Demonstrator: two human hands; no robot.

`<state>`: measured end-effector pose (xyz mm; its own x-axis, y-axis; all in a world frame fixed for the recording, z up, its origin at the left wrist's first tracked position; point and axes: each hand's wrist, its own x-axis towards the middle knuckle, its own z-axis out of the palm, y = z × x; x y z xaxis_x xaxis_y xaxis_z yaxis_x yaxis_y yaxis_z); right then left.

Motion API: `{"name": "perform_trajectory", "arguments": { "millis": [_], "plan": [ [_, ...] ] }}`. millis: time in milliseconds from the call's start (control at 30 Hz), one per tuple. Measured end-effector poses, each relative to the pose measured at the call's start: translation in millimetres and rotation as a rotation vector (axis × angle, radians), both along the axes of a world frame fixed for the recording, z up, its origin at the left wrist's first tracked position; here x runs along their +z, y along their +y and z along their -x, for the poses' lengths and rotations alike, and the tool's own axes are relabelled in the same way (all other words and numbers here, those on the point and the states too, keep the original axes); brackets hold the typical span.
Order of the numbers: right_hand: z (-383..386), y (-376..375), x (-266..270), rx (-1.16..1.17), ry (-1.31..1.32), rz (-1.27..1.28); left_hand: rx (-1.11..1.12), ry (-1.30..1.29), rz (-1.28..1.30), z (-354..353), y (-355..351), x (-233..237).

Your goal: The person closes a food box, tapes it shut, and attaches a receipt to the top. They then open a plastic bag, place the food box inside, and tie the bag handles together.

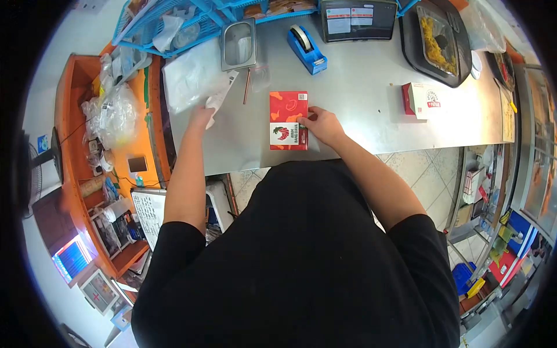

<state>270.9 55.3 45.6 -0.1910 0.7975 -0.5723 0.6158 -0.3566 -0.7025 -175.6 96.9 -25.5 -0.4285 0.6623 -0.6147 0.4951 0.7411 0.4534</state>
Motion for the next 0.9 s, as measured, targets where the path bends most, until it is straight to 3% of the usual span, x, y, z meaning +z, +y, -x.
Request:
{"name": "perform_trajectory", "arguments": {
  "millis": [33, 67, 200, 267, 300, 333, 400, 433, 500, 633, 800, 900],
  "plan": [
    [2, -2, 1, 0.008, 0.002, -0.005, 0.156, -0.193, -0.081, 0, -10, -16],
    [4, -3, 2, 0.018, 0.006, -0.010, 0.157, -0.191, -0.072, 5, -17, -28],
    [14, -9, -3, 0.022, 0.012, -0.028, 0.498, -0.655, -0.001, -59, -55, 48],
    [25, -17, 2, -0.104, -0.109, -0.583, 0.628, -0.878, -0.056, -96, -76, 76],
    [27, -17, 12, -0.067, -0.102, -0.754, 0.629, -0.935, -0.067, -111, -87, 82],
    [29, -17, 25, -0.061, -0.098, -0.754, 0.572, -0.996, -0.049, -125, -99, 84],
    [37, -21, 44, -0.011, 0.117, -0.308, 0.506, -1.076, -0.049, -159, -122, 89],
    [41, -21, 43, 0.006, 0.123, -0.300, 0.491, -1.101, -0.064, -178, -130, 97],
    [43, -17, 42, -0.142, 0.444, 0.467, 0.330, -0.936, -0.007, -208, -140, 115],
    [53, -11, 43, -0.042, 0.244, 0.372, 0.116, -0.767, 0.073, -224, -150, 116],
    [61, 4, 57, 0.053, 0.293, 0.825, -0.022, -0.718, -0.052, -222, -148, 122],
    [60, 16, 57, 0.047, 0.472, 0.864, -0.111, -0.624, -0.129, -224, -137, 136]
  ]
}}
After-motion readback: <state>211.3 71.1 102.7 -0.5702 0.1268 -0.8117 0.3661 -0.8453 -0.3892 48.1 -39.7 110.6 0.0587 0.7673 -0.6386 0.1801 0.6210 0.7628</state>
